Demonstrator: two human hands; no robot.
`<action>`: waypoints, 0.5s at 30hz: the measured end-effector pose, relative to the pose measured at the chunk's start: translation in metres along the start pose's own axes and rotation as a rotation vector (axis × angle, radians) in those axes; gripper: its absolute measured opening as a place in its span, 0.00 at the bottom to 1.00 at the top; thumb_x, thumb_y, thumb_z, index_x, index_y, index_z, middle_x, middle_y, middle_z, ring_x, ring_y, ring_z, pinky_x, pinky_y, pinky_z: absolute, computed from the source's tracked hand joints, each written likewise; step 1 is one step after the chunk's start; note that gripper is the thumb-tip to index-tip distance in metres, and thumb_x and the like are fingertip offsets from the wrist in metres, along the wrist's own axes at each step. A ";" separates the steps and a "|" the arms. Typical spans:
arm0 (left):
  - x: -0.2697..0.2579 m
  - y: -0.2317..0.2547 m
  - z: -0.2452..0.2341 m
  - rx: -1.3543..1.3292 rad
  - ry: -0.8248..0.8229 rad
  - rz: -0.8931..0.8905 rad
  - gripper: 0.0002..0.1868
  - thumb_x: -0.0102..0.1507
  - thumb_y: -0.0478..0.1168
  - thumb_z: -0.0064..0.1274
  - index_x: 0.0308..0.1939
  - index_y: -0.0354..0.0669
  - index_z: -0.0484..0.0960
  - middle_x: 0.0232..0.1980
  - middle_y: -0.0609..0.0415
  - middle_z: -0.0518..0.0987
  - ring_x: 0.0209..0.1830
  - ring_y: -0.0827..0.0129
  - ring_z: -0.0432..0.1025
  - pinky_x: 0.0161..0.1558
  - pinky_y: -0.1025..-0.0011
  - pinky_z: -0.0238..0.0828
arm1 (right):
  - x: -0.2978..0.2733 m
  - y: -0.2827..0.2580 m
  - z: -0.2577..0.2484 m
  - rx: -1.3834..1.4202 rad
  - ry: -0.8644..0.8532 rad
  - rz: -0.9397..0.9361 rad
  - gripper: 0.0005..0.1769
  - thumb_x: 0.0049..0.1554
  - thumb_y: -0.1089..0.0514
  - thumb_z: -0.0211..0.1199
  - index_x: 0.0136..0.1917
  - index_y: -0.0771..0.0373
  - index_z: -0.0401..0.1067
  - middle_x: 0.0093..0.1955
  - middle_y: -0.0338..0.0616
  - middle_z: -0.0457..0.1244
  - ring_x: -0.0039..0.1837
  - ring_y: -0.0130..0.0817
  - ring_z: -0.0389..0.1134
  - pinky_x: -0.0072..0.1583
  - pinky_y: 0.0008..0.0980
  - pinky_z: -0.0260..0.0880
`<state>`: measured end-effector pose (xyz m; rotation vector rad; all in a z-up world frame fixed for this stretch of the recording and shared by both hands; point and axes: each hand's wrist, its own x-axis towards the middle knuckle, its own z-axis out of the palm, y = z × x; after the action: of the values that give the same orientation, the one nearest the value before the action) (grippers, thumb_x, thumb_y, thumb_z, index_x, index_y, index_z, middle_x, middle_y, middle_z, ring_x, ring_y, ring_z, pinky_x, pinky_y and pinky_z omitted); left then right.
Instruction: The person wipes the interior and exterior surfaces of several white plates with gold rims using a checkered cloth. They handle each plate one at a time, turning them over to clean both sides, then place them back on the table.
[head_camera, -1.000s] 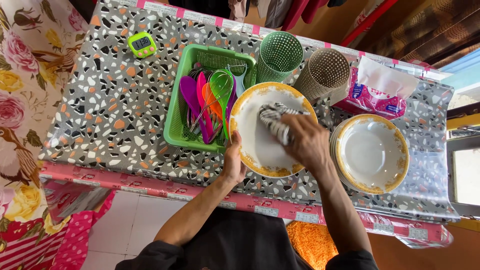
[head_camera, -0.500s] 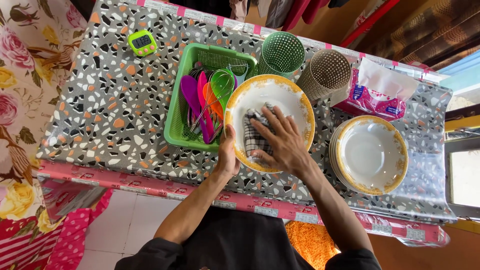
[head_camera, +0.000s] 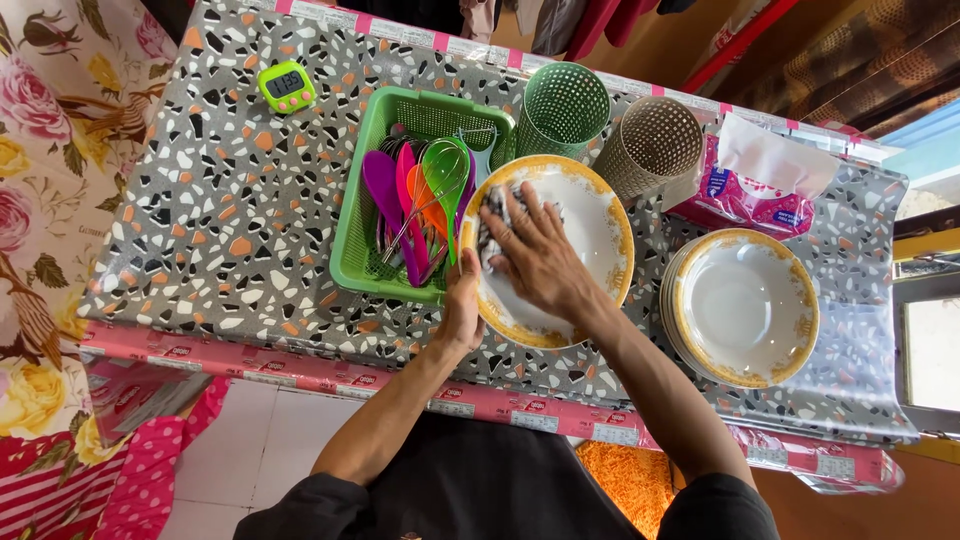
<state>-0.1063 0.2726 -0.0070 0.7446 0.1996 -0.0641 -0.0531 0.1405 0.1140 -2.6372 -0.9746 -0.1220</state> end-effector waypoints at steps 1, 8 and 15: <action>-0.004 0.003 0.003 0.001 -0.001 0.001 0.32 0.71 0.62 0.38 0.70 0.46 0.63 0.44 0.49 0.80 0.29 0.69 0.77 0.25 0.74 0.82 | 0.003 0.007 0.000 0.000 0.002 0.000 0.35 0.67 0.34 0.38 0.84 0.42 0.47 0.87 0.48 0.36 0.84 0.57 0.31 0.76 0.66 0.43; -0.022 0.056 0.049 0.024 0.140 0.016 0.32 0.69 0.60 0.45 0.67 0.42 0.63 0.44 0.46 0.74 0.31 0.69 0.78 0.27 0.73 0.82 | 0.002 0.026 -0.022 -0.231 0.103 0.122 0.33 0.69 0.39 0.43 0.83 0.46 0.52 0.85 0.52 0.41 0.84 0.59 0.34 0.76 0.63 0.43; -0.016 0.074 0.052 0.031 0.192 0.071 0.33 0.69 0.62 0.42 0.69 0.45 0.62 0.46 0.44 0.73 0.36 0.63 0.80 0.31 0.69 0.84 | -0.030 0.022 -0.030 -0.389 0.138 0.187 0.31 0.66 0.39 0.47 0.79 0.47 0.62 0.81 0.49 0.53 0.82 0.57 0.48 0.75 0.59 0.49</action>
<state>-0.1043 0.2914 0.0822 0.7879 0.3549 0.0725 -0.0610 0.0967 0.1309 -3.0042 -0.7127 -0.4862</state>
